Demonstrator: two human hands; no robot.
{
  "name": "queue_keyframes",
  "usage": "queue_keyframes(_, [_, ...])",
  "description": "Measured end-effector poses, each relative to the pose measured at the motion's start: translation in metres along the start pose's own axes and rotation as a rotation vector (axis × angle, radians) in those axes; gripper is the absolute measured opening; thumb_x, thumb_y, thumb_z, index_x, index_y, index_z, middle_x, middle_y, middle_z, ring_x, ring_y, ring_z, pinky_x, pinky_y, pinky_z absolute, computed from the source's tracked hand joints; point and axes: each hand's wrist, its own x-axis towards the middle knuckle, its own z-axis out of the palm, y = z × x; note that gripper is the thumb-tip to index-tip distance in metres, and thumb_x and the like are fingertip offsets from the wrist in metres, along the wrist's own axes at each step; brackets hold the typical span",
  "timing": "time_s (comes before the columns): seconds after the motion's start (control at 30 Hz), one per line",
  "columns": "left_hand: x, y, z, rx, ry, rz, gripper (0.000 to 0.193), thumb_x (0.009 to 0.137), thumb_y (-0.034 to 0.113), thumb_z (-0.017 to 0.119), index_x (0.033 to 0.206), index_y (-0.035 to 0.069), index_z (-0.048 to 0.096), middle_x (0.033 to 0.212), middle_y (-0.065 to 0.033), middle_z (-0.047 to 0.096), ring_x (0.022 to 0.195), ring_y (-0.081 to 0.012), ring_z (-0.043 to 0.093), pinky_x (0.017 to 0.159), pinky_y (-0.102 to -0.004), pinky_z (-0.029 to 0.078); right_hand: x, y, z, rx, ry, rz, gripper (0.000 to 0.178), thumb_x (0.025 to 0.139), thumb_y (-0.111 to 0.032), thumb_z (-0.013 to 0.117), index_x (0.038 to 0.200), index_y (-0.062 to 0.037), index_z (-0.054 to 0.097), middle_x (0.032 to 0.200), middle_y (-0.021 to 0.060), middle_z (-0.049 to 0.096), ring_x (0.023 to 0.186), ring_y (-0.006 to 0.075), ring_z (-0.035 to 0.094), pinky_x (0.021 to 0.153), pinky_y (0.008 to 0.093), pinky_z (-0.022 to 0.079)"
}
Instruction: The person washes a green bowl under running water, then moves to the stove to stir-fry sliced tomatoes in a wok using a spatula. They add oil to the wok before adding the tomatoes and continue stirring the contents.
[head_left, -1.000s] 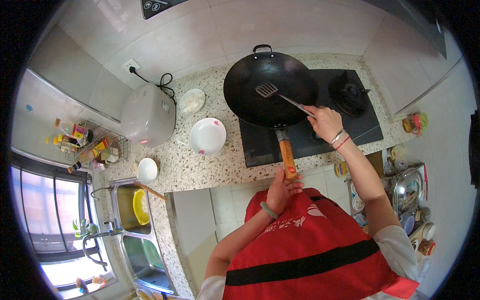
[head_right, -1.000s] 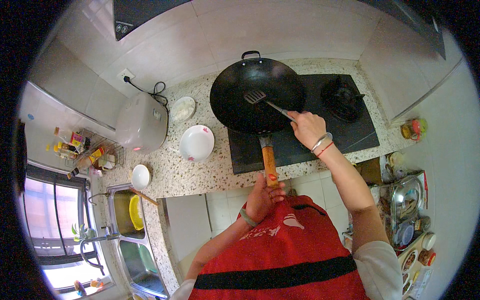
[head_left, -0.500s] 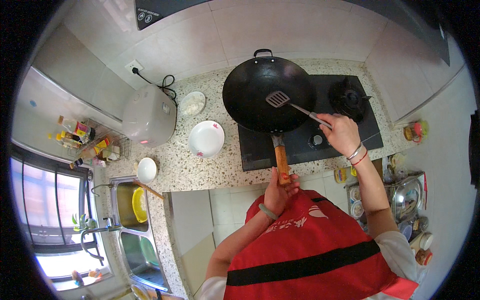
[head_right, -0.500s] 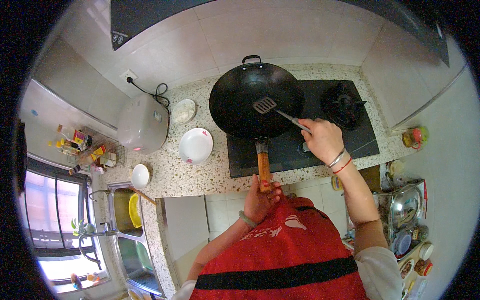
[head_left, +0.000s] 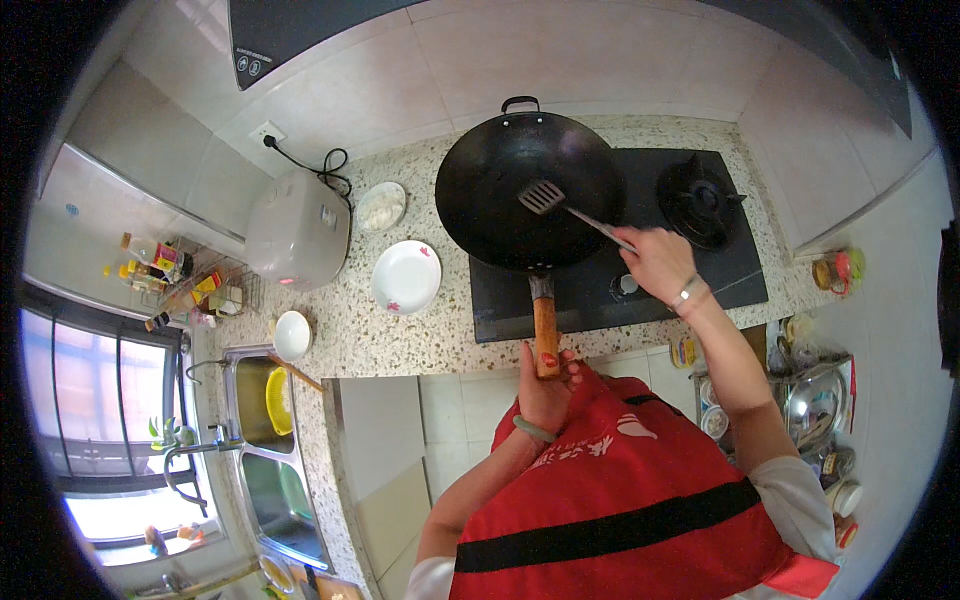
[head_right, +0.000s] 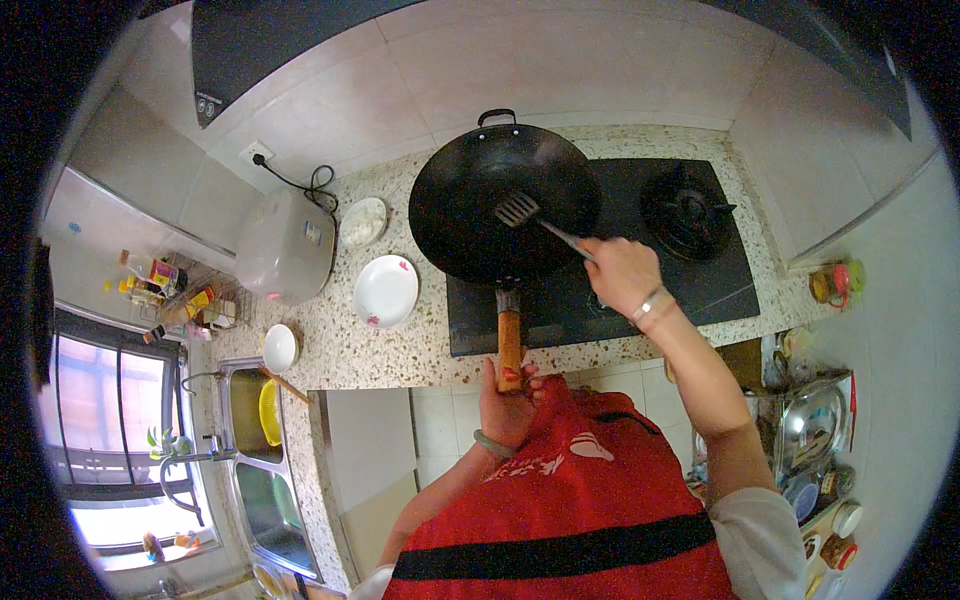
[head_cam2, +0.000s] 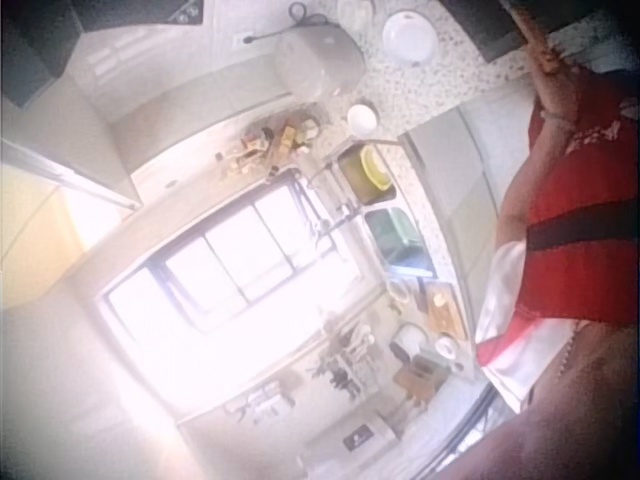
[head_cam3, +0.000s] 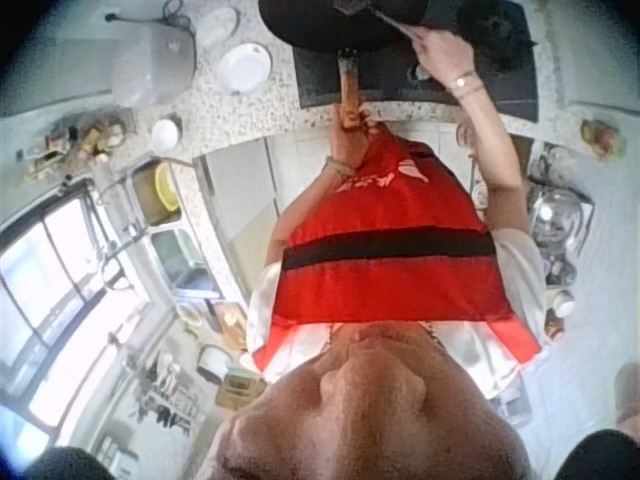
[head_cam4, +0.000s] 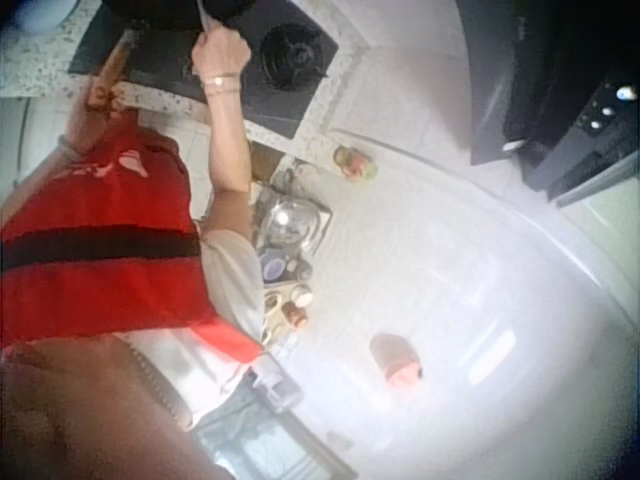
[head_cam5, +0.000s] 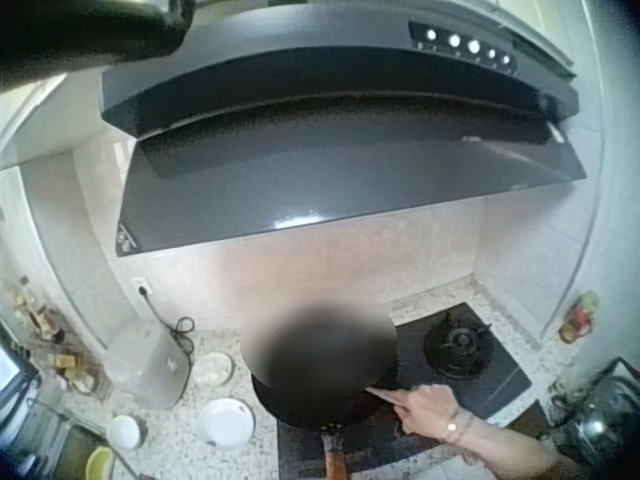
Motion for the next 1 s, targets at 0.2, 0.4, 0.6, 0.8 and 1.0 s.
queue_keyframes(0.2, [0.001, -0.009, 0.003, -0.061, 0.064, 0.008, 0.055, 0.091, 0.058, 0.039, 0.115, 0.012, 0.055, 0.090, -0.0041, 0.060, 0.076, -0.0166, 0.053, 0.068, -0.0299, 0.044, -0.031, 0.010, -0.052, 0.086, -0.037, 0.015, 0.022, 0.078, -0.019, 0.062, 0.099, -0.0175, 0.068, 0.075, 0.0120, 0.065, 0.068, 0.0318, 0.063, 0.061, 0.0415, 0.051])
queue_keyframes(0.4, [0.012, -0.019, -0.015, -0.065, 0.028, -0.004, 0.052, 0.091, 0.056, 0.041, 0.117, 0.014, 0.056, 0.091, -0.0018, 0.061, 0.077, -0.0155, 0.053, 0.070, -0.0293, 0.044, -0.017, 0.002, 0.000, 0.135, 0.037, -0.003, 0.029, 0.080, -0.017, 0.062, 0.109, -0.0182, 0.064, 0.080, 0.0120, 0.061, 0.069, 0.0329, 0.061, 0.059, 0.0415, 0.050])
queue_keyframes(0.6, [0.016, -0.027, -0.036, -0.049, 0.055, -0.013, 0.041, 0.092, 0.045, 0.045, 0.115, 0.013, 0.056, 0.093, -0.0021, 0.062, 0.078, -0.0162, 0.054, 0.069, -0.0292, 0.045, 0.018, 0.009, 0.037, 0.133, 0.129, -0.003, 0.031, 0.083, -0.017, 0.059, 0.114, -0.0180, 0.060, 0.084, 0.0154, 0.061, 0.066, 0.0336, 0.062, 0.055, 0.0417, 0.051])
queue_keyframes(0.8, [0.010, -0.032, -0.035, 0.006, 0.179, -0.102, 0.030, 0.095, 0.031, 0.046, 0.114, 0.011, 0.055, 0.093, -0.0025, 0.061, 0.076, -0.0156, 0.053, 0.068, -0.0282, 0.045, -0.006, 0.022, -0.001, 0.040, 0.073, 0.039, 0.028, 0.081, -0.017, 0.061, 0.108, -0.0183, 0.064, 0.081, 0.0141, 0.061, 0.066, 0.0334, 0.062, 0.058, 0.0426, 0.051])
queue_keyframes(1.0, [0.012, -0.036, -0.026, 0.106, 0.147, -0.159, 0.020, 0.096, 0.027, 0.046, 0.106, 0.011, 0.054, 0.083, -0.0003, 0.055, 0.074, -0.0146, 0.051, 0.069, -0.0272, 0.044, -0.036, 0.035, -0.044, 0.344, -0.048, 0.060, 0.024, 0.079, -0.020, 0.063, 0.102, -0.0137, 0.068, 0.083, 0.0149, 0.066, 0.073, 0.0321, 0.064, 0.065, 0.0392, 0.051])
